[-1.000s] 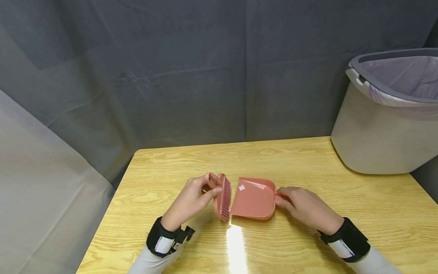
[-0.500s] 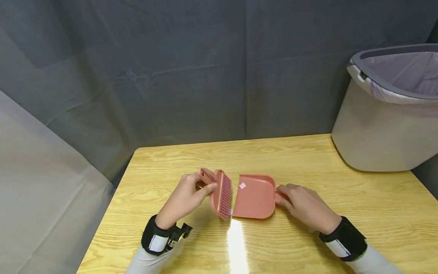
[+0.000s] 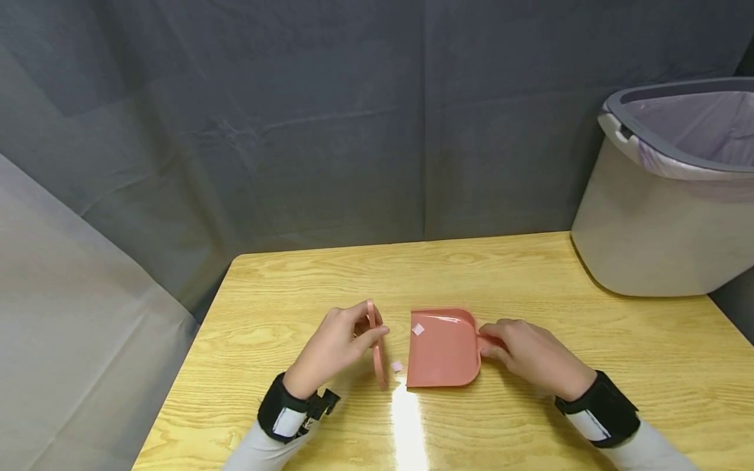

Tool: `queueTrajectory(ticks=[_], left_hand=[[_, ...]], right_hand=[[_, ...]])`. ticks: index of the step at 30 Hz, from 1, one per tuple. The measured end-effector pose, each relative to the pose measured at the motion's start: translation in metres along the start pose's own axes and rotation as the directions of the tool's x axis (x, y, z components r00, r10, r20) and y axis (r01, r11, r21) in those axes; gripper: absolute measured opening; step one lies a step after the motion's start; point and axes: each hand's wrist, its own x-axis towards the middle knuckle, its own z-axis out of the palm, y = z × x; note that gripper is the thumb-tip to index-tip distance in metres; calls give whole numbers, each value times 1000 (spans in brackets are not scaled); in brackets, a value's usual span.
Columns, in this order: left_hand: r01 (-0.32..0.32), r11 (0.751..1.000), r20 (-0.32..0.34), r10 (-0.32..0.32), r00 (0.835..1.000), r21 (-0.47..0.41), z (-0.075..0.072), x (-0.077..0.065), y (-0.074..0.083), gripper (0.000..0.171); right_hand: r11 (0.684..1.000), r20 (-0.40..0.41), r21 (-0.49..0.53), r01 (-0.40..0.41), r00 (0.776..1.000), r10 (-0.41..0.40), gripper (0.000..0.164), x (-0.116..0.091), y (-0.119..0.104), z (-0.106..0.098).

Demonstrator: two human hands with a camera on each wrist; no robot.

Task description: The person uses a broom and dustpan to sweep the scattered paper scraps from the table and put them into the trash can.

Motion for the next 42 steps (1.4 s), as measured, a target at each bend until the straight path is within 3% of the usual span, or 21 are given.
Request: queueTrajectory(ticks=[5, 12, 15, 25, 31, 34, 42], left_hand=[[-10, 996, 18, 12, 1000, -94, 6, 0, 4, 9], [52, 988, -19, -55, 998, -145, -6, -6, 8, 9], [45, 982, -23, -50, 999, -183, -8, -6, 10, 9], [5, 969, 26, 1, 1000, -245, 0, 0, 11, 9], [53, 950, 86, -28, 996, -309, 1, 1, 5, 14], [84, 946, 99, -55, 994, -312, -1, 0, 4, 16], [94, 962, 83, -75, 994, -256, -8, -1, 4, 14]], right_hand=[[999, 30, 32, 8, 1000, -9, 10, -1, -1, 1], [1000, 41, 26, 10, 999, -11, 13, -1, -3, 1], [1000, 44, 30, 3, 999, -5, 14, 0, -3, 1], [1000, 6, 11, 10, 1000, -10, 15, 1, -2, 2], [1000, 12, 5, -16, 1000, 16, 19, 3, -2, 3], [999, 2, 4, -35, 999, 35, 16, 3, -2, 3], [997, -10, 0, -73, 997, 73, 16, 2, 0, -1]])
